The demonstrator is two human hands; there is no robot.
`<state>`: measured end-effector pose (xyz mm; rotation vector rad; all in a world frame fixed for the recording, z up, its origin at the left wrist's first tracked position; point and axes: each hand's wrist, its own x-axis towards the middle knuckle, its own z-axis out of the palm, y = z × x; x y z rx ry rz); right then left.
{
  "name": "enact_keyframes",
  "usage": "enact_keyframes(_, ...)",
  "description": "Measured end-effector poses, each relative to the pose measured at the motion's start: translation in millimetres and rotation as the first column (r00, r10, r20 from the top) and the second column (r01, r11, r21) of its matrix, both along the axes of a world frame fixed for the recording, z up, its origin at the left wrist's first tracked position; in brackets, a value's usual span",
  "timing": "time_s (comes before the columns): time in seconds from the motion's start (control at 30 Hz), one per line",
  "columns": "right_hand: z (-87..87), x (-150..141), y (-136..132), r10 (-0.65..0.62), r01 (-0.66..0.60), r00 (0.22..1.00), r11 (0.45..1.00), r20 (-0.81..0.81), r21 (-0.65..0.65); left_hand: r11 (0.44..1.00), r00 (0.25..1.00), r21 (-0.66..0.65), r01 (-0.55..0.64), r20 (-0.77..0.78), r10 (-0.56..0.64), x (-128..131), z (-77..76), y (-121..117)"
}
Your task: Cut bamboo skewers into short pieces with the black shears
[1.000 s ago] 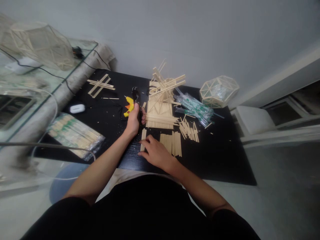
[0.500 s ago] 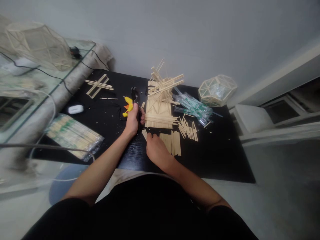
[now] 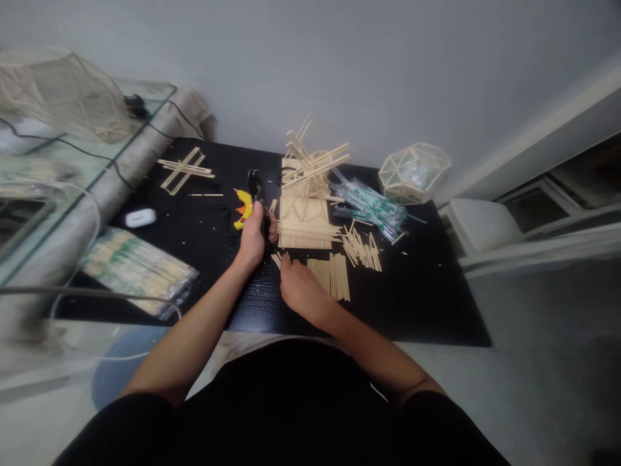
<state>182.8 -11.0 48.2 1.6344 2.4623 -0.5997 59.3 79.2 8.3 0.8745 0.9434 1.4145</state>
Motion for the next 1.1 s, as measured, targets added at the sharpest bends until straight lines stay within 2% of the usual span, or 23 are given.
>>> enact_keyframes(0.3,-5.8,1,-4,0.025,-0.026,0.999,0.999,0.022,0.040,1.000,1.000,0.018,0.010,-0.001,-0.010,0,0.2,0)
enact_keyframes(0.6,1.6,-3,-3,0.067,-0.071,0.990,0.997,0.124,0.023,1.000,1.000,-0.005,0.009,-0.026,-0.009,-1,-1.3,1)
enact_keyframes(0.8,-4.8,0,5,0.094,-0.097,0.993,0.995,0.067,0.037,1.000,1.000,-0.005,0.024,0.010,-0.024,-2,-2.0,2)
enact_keyframes(1.1,-8.6,5,8,0.115,-0.118,0.992,0.991,0.050,0.057,1.000,0.999,-0.002,0.024,-0.021,-0.024,-1,-1.1,0)
